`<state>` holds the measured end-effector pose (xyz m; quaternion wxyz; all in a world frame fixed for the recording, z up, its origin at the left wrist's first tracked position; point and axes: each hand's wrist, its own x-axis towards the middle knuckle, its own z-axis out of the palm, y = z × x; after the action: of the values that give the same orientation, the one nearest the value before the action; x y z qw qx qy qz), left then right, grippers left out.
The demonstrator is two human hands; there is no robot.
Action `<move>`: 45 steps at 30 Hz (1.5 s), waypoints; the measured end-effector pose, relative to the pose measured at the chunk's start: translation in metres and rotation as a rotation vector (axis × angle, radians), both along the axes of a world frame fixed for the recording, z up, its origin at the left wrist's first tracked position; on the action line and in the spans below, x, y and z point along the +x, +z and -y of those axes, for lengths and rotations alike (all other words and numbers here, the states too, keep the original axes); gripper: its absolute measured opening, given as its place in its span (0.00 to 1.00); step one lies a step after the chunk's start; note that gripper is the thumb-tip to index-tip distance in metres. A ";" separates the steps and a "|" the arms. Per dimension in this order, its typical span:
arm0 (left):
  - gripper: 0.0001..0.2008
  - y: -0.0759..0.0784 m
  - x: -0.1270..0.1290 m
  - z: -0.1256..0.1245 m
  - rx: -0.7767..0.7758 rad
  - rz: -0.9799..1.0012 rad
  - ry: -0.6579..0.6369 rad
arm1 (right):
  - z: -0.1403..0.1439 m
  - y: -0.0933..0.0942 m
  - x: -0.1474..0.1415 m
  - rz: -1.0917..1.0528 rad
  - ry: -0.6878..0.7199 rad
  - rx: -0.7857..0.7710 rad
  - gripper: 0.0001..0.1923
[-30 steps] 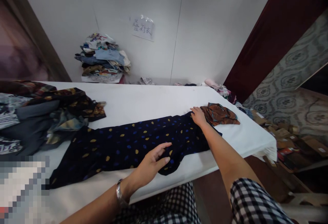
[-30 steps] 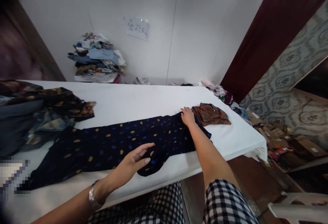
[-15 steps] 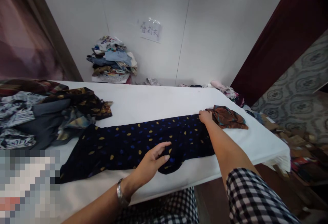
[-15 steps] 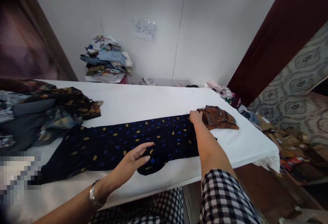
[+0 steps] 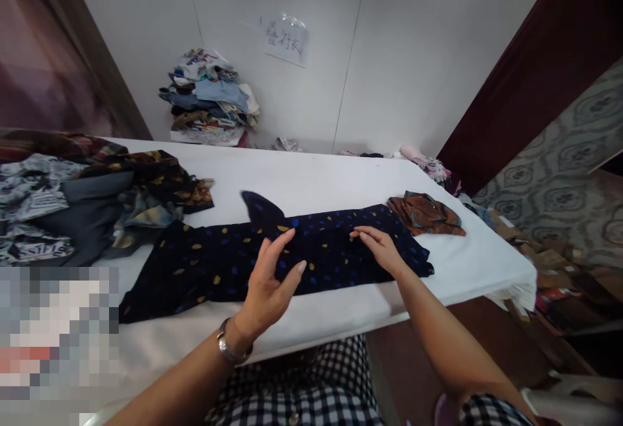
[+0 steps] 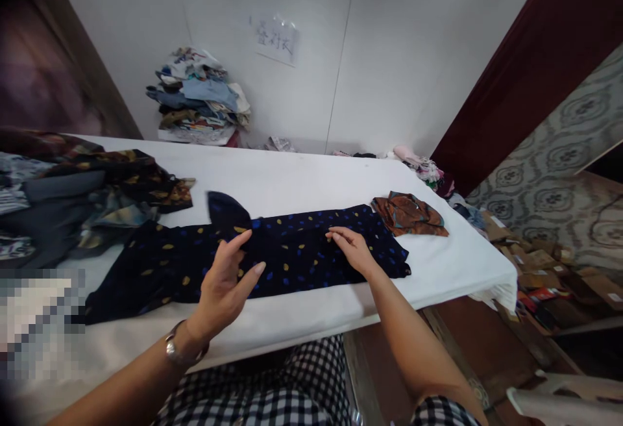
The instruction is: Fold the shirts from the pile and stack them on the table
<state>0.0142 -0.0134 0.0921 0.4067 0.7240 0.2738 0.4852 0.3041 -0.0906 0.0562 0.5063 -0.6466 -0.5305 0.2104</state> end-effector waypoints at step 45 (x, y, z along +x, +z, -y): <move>0.29 -0.010 -0.055 -0.150 -0.110 -1.080 0.219 | 0.022 -0.054 0.041 0.411 -0.220 -0.118 0.14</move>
<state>-0.0406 0.1365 0.0824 0.1930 0.8149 0.5421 0.0693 0.3456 -0.1121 0.0026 0.3691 -0.7580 -0.5356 0.0485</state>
